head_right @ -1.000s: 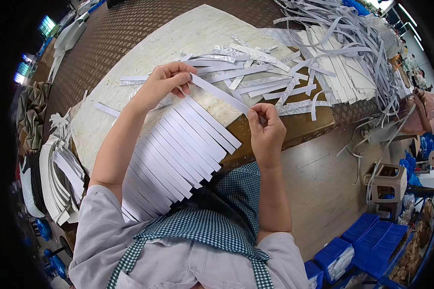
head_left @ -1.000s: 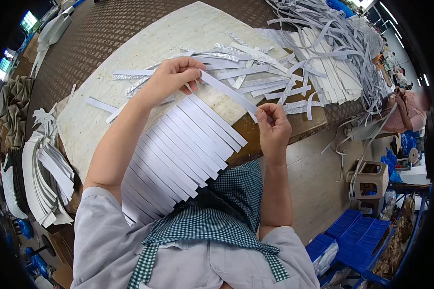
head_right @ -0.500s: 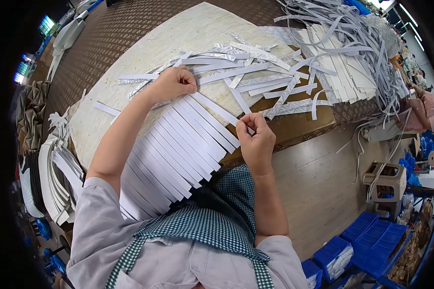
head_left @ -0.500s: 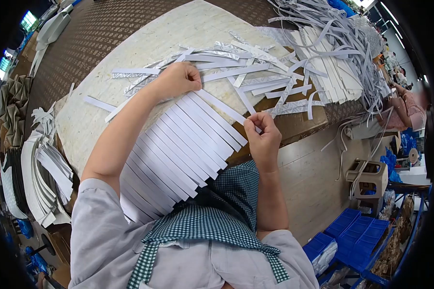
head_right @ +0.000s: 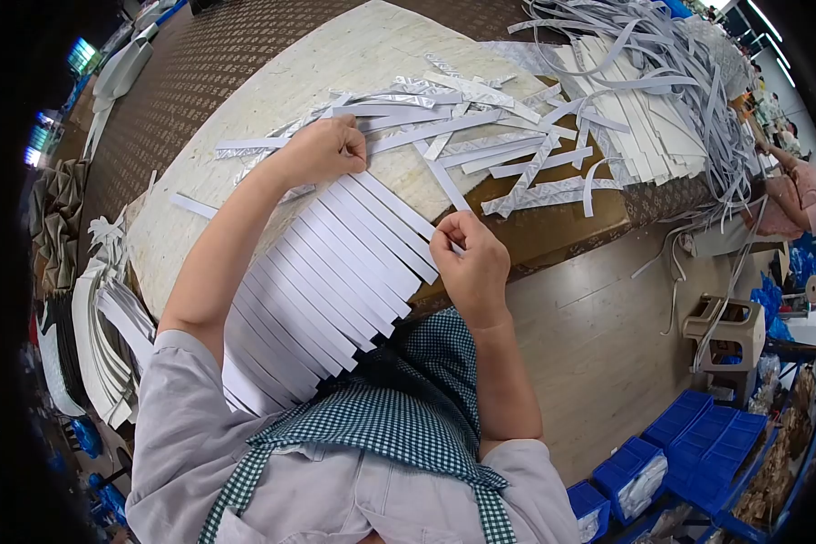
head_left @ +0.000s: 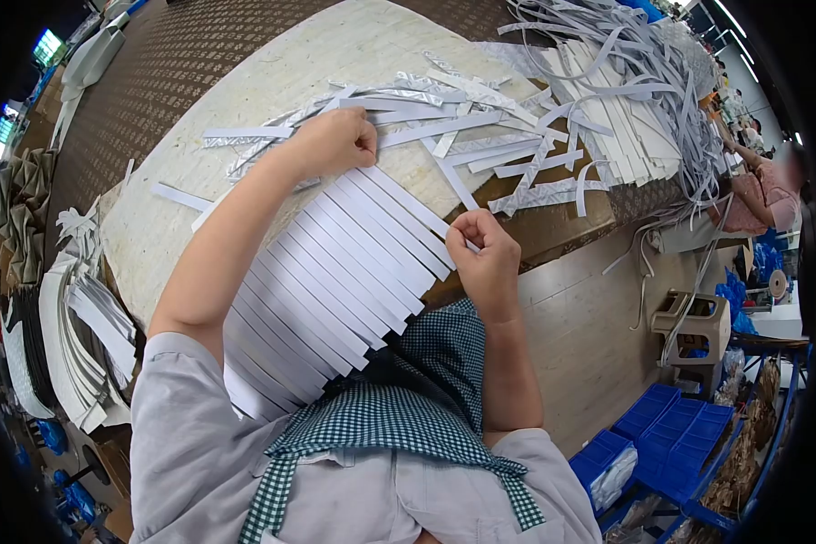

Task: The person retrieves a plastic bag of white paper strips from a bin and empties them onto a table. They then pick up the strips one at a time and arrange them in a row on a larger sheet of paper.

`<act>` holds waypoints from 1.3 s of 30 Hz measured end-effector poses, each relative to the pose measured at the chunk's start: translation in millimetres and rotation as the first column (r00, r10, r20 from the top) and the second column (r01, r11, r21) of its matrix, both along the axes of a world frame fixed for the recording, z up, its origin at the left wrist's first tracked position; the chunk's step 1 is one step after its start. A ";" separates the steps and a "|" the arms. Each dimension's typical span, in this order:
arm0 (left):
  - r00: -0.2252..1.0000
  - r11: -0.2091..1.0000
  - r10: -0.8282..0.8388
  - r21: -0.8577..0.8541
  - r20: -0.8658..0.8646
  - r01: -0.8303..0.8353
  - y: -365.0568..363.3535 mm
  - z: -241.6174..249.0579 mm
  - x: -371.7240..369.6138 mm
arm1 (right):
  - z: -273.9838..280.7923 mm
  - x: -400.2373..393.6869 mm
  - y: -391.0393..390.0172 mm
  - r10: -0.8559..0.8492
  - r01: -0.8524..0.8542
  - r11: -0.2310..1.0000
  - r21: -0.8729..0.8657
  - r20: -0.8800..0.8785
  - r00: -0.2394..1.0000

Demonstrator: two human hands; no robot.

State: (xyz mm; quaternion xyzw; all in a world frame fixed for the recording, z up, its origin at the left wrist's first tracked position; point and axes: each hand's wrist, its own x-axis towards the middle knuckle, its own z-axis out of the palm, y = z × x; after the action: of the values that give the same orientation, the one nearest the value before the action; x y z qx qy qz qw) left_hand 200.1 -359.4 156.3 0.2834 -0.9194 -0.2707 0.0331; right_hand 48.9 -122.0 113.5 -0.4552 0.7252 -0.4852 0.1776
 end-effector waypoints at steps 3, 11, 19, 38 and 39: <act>1.000 0.999 0.004 -0.041 0.013 -0.004 6.0 3.4 1.9 | -3.4 2.6 -1.5 -0.033 0.031 0.999 -0.034 -0.063 0.997; 0.985 0.988 -0.050 -0.134 0.162 0.072 1.7 12.2 -5.4 | -2.4 -1.4 -2.0 0.000 0.002 1.000 0.018 -0.077 0.997; 0.972 0.917 -0.235 -0.331 0.006 0.224 17.6 -0.1 -5.3 | -5.3 -1.4 -2.6 0.012 -0.010 1.000 0.008 -0.186 0.982; 0.965 0.962 0.186 -0.166 -0.186 -0.217 18.4 -16.7 -2.1 | -14.1 -30.1 -18.6 -0.132 0.171 0.985 0.013 -0.581 0.803; 0.969 0.962 0.183 -0.173 -0.165 -0.211 15.5 -19.2 -4.3 | -12.0 -30.5 -19.8 -0.126 0.177 0.983 0.042 -0.543 0.830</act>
State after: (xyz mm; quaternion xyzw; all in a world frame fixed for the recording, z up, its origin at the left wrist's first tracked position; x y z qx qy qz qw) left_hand 195.8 -343.8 137.1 0.3485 -0.9031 -0.1977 0.1545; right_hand 18.4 -141.8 101.6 -0.5056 0.8007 -0.3172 -0.0513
